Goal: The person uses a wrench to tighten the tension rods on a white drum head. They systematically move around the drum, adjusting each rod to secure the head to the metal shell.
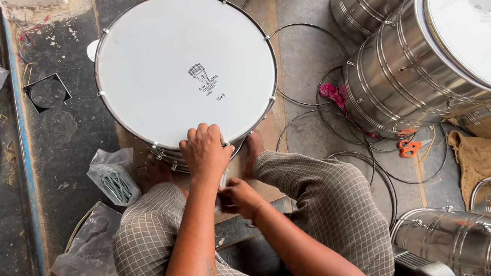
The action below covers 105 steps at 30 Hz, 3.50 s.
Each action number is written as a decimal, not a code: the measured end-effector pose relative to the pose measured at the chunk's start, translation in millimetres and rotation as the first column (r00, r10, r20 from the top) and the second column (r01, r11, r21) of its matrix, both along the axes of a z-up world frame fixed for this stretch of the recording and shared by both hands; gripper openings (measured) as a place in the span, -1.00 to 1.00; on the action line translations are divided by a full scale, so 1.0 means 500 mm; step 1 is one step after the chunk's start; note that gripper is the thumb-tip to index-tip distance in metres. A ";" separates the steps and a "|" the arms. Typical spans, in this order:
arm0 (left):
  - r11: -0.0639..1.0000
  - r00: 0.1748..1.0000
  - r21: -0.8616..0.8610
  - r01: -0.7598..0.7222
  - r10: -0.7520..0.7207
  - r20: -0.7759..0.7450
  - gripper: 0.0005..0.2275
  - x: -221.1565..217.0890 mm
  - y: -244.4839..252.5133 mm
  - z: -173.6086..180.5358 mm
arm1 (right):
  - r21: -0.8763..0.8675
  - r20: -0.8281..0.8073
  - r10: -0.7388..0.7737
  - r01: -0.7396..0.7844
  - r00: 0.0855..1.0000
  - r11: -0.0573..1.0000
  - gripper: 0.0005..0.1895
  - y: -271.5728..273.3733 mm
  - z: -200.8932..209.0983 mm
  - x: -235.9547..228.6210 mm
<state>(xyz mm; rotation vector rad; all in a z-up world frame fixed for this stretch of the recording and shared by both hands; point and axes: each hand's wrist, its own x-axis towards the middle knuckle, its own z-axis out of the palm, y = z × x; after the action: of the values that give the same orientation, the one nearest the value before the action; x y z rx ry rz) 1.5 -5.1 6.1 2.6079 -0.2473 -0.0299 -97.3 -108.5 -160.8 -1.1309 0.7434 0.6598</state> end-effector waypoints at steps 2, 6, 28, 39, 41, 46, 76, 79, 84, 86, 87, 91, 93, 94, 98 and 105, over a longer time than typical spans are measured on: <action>1.000 1.000 -0.012 -0.004 0.004 0.010 -0.70 -0.003 0.002 -0.003 | 0.004 0.092 -0.084 0.084 0.992 0.996 -0.80 0.040 -0.007 0.012; 1.000 1.000 -0.013 -0.006 0.006 0.011 -0.69 0.002 0.002 0.000 | 0.215 0.389 -0.375 0.313 0.841 0.925 -0.66 0.116 -0.017 0.060; 0.979 0.969 0.004 -0.202 0.200 -0.144 -0.39 0.052 0.101 0.005 | -0.288 0.140 -0.172 0.207 0.975 0.935 -0.85 -0.238 0.098 0.097; 0.612 0.686 -0.356 -0.706 0.716 -0.128 -0.64 0.153 0.231 -0.241 | -0.355 0.649 -0.152 0.473 0.746 0.806 -0.66 -0.111 0.145 0.136; 0.654 0.715 -0.309 -0.691 0.680 -0.159 -0.62 0.156 0.249 -0.253 | -0.308 0.729 -0.150 0.515 0.668 0.799 -0.68 -0.119 0.104 0.145; 0.728 0.778 -0.278 -0.627 0.605 -0.170 -0.64 0.076 0.195 -0.300 | -0.567 0.706 -0.053 0.609 0.706 0.555 -0.54 -0.214 0.042 0.215; 0.990 0.964 -0.089 0.113 -0.088 0.250 -0.62 -0.044 0.006 -0.038 | 0.055 0.149 -0.262 0.257 0.953 0.965 -0.91 0.068 -0.025 0.000; 0.990 0.966 -0.083 0.117 -0.094 0.239 -0.63 -0.046 0.003 -0.043 | 0.088 0.161 -0.361 0.351 0.919 0.932 -0.84 0.087 -0.032 -0.001; 0.991 0.978 -0.073 0.110 -0.094 0.187 -0.65 -0.040 0.001 -0.038 | -0.434 0.099 0.365 -0.290 0.926 0.853 -0.78 -0.126 -0.052 0.038; 0.991 0.975 -0.077 0.110 -0.093 0.204 -0.65 -0.042 0.002 -0.036 | -0.968 0.162 0.866 -0.094 0.474 0.232 -0.80 -0.205 -0.067 0.101; 0.990 0.974 -0.085 0.111 -0.091 0.209 -0.65 -0.043 0.002 -0.035 | -0.881 0.183 0.763 -0.241 0.621 0.407 -0.79 -0.218 -0.074 0.126; 0.987 0.965 -0.102 0.126 -0.098 0.244 -0.65 -0.040 0.003 -0.030 | -0.890 0.023 0.687 -0.298 0.726 0.345 -0.80 -0.230 -0.067 0.124; 0.988 0.964 -0.094 0.119 -0.093 0.249 -0.65 -0.040 0.004 -0.032 | -0.766 0.108 0.592 -0.313 0.799 0.562 -0.80 -0.210 -0.065 0.085; 0.990 0.965 -0.079 0.115 -0.093 0.245 -0.65 -0.039 0.004 -0.034 | -0.570 0.157 0.454 -0.295 0.877 0.767 -0.80 -0.184 -0.068 0.061; 0.994 0.975 -0.061 0.095 -0.080 0.207 -0.65 -0.042 0.000 -0.035 | -0.017 0.024 0.040 -0.039 0.999 0.999 -0.86 -0.067 -0.060 0.002; 0.994 0.962 -0.032 0.101 -0.089 0.259 -0.66 -0.029 -0.004 -0.039 | 0.070 0.076 -0.206 0.201 0.976 0.977 -0.74 0.012 -0.045 0.029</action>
<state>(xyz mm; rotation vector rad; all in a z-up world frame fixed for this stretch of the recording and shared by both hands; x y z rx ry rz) -12.8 -7.0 -13.6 2.5496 -0.4597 0.2802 -83.0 -102.5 -183.4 -1.0037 0.7514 0.4568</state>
